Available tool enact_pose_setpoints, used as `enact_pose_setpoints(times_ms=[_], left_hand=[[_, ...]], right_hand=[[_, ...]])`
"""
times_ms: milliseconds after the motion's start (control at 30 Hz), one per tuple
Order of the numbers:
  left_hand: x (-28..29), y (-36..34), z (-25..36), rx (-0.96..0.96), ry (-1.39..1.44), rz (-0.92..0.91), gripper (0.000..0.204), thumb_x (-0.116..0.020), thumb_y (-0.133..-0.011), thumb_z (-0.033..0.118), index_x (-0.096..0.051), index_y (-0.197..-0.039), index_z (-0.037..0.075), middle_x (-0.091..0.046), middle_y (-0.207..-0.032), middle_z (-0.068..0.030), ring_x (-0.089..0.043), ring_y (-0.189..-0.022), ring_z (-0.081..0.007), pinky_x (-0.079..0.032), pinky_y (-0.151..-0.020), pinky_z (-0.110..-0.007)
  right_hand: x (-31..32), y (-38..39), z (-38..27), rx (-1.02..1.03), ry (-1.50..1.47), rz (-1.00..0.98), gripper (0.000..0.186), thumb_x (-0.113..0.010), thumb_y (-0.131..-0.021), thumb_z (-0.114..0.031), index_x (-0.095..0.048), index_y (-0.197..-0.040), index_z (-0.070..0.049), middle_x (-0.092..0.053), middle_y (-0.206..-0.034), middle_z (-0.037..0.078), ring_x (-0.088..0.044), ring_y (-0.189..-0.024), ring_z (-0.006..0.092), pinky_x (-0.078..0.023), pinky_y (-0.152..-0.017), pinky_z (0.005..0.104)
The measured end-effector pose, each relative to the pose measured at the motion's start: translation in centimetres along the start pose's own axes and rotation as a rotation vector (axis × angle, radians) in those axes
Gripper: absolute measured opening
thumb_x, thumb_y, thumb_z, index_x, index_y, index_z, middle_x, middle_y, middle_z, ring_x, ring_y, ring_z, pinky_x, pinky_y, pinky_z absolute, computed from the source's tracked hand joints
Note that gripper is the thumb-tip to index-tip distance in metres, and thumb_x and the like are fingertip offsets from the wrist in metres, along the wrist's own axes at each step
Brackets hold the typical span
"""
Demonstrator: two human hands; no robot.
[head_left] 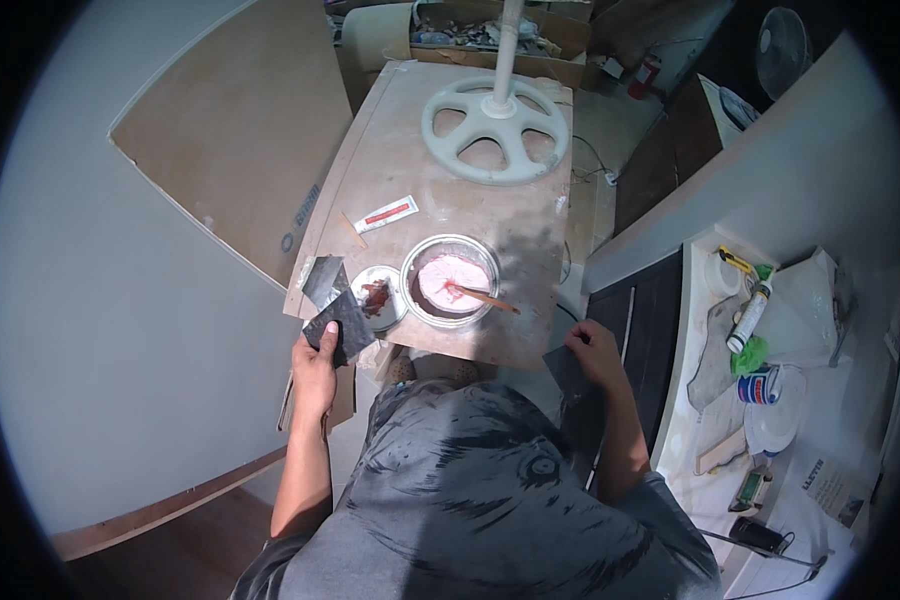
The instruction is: The person uses a putty knife to apply joint compound to the seams of a large wooden board mounted on a wall. They scoop compound from a container onto the knife and spread it along the edges and joints of the board, smoothing the surface.
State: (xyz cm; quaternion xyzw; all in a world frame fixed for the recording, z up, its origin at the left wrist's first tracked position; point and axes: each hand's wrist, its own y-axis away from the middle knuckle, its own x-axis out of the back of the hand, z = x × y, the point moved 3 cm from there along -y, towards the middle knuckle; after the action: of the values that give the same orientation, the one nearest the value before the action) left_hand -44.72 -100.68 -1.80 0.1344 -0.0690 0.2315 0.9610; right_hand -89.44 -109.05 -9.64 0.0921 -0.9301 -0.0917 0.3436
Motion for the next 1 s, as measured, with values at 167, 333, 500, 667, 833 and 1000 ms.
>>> enact_pose_setpoints(times_ms=[167, 333, 500, 667, 833, 1000], left_hand=[[-0.7, 1.0, 2.9, 0.264, 0.473, 0.029, 0.033, -0.064, -0.101, 0.031, -0.057, -0.115, 0.002, -0.068, -0.094, -0.0054, -0.067, -0.076, -0.0141, -0.052, -0.058, -0.028], [-0.5, 0.4, 4.2, 0.256, 0.493, -0.093, 0.031, -0.062, -0.102, 0.029, -0.055, -0.114, 0.001, -0.067, -0.093, -0.0065, -0.066, -0.074, -0.0146, -0.052, -0.057, -0.029], [1.1, 0.2, 2.6, 0.297, 0.484, -0.101, 0.03, -0.062, -0.102, 0.028, -0.056, -0.112, 0.0, -0.067, -0.093, -0.0073, -0.065, -0.071, -0.0151, -0.052, -0.056, -0.029], [3.6, -0.6, 1.6, 0.282, 0.489, -0.158, 0.033, -0.064, -0.101, 0.029, -0.056, -0.114, 0.0, -0.067, -0.092, -0.0079, -0.065, -0.071, -0.0155, -0.052, -0.056, -0.03], [5.0, -1.7, 1.4, 0.29, 0.451, -0.173, 0.034, -0.065, -0.1, 0.03, -0.056, -0.115, 0.001, -0.068, -0.091, -0.0074, -0.066, -0.071, -0.0152, -0.053, -0.057, -0.029], [5.8, -2.8, 0.5, 0.325, 0.455, -0.206, 0.032, -0.063, -0.101, 0.029, -0.059, -0.116, 0.001, -0.07, -0.096, -0.0066, -0.067, -0.076, -0.0145, -0.053, -0.06, -0.03]], right_hand=[[-2.4, -1.0, -11.0, 0.201, -0.113, -0.069, 0.032, -0.074, -0.086, -0.027, -0.073, -0.106, -0.003, -0.068, -0.084, 0.013, -0.065, -0.074, 0.0275, -0.051, -0.071, 0.036], [-6.3, -4.0, -16.0, 0.318, -0.139, -0.126, 0.036, -0.071, -0.088, -0.037, -0.076, -0.106, -0.007, -0.074, -0.098, 0.016, -0.071, -0.089, 0.0317, -0.054, -0.078, 0.038], [-8.7, -7.5, -18.8, 0.099, 0.15, -0.164, 0.035, -0.066, -0.09, -0.041, -0.078, -0.098, -0.01, -0.074, -0.1, 0.017, -0.07, -0.097, 0.0361, -0.055, -0.085, 0.042], [-7.2, -7.2, -20.9, 0.069, 0.095, -0.09, 0.034, -0.065, -0.089, -0.04, -0.078, -0.096, -0.01, -0.074, -0.102, 0.017, -0.069, -0.099, 0.0368, -0.054, -0.09, 0.0425], [-9.7, -7.6, -20.3, 0.126, 0.262, -0.2, 0.031, -0.067, -0.083, -0.035, -0.079, -0.094, -0.009, -0.073, -0.098, 0.021, -0.068, -0.1, 0.0384, -0.055, -0.09, 0.0434], [-6.1, -9.1, -22.8, 0.15, 0.349, -0.125, 0.032, -0.059, -0.088, -0.03, -0.075, -0.087, -0.003, -0.07, -0.097, 0.025, -0.069, -0.093, 0.0409, -0.055, -0.085, 0.0466]])
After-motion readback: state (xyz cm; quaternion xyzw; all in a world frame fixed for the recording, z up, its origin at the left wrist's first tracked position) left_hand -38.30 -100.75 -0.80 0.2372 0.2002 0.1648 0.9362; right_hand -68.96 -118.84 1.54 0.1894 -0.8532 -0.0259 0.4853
